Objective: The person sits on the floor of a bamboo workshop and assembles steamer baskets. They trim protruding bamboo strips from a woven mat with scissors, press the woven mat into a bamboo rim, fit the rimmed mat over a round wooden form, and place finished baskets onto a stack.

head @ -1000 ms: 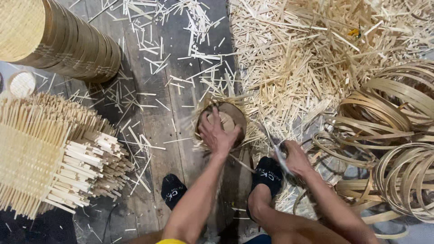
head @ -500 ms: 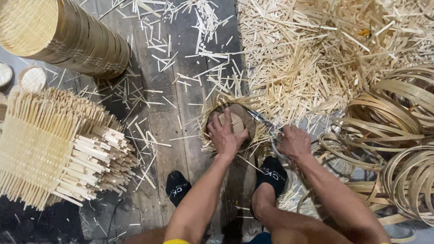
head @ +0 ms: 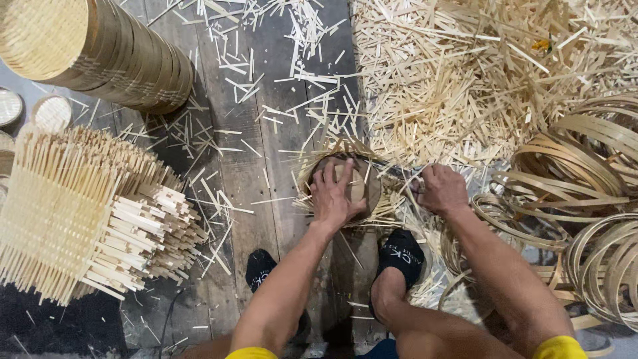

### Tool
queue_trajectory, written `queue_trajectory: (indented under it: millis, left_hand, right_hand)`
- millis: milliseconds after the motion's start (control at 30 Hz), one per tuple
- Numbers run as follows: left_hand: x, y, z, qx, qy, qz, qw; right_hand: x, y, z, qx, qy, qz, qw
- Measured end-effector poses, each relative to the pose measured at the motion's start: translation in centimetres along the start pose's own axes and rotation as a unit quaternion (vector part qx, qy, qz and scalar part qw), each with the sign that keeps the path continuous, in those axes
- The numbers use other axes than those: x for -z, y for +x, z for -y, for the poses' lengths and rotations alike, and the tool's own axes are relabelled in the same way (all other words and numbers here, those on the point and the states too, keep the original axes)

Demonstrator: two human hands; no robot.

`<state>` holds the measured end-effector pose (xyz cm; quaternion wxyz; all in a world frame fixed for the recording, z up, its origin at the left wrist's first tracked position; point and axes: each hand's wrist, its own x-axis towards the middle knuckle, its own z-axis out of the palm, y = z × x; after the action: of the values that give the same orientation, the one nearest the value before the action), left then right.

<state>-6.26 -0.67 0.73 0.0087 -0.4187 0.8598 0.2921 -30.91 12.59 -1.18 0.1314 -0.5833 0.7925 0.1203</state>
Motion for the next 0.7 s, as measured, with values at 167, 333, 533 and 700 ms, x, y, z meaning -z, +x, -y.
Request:
queue_trajectory:
  millis: [167,333,533,700]
  left_hand:
    - [1.2,0.4,0.1,-0.039,0.034,0.086,0.995]
    - [1.1,-0.5,-1.3,0.026,0.05,0.036,0.998]
    - [-1.3,-1.4,-2.2,0.035,-0.004,-0.072,0.997]
    - [-0.6,-1.2,-0.6,-0.032,0.005,-0.036,0.999]
  right_hand:
    - [0.3,2.2,1.9,0.017,-0.078,-0.01,0.997]
    - [-0.3,1.0,-0.6,0.021,0.02,-0.008,1.0]
    - [0.4,2.0,1.2,0.031,-0.131,-0.027,0.99]
    - [0.4,2.3,0.9,-0.021,0.013,0.11,0.994]
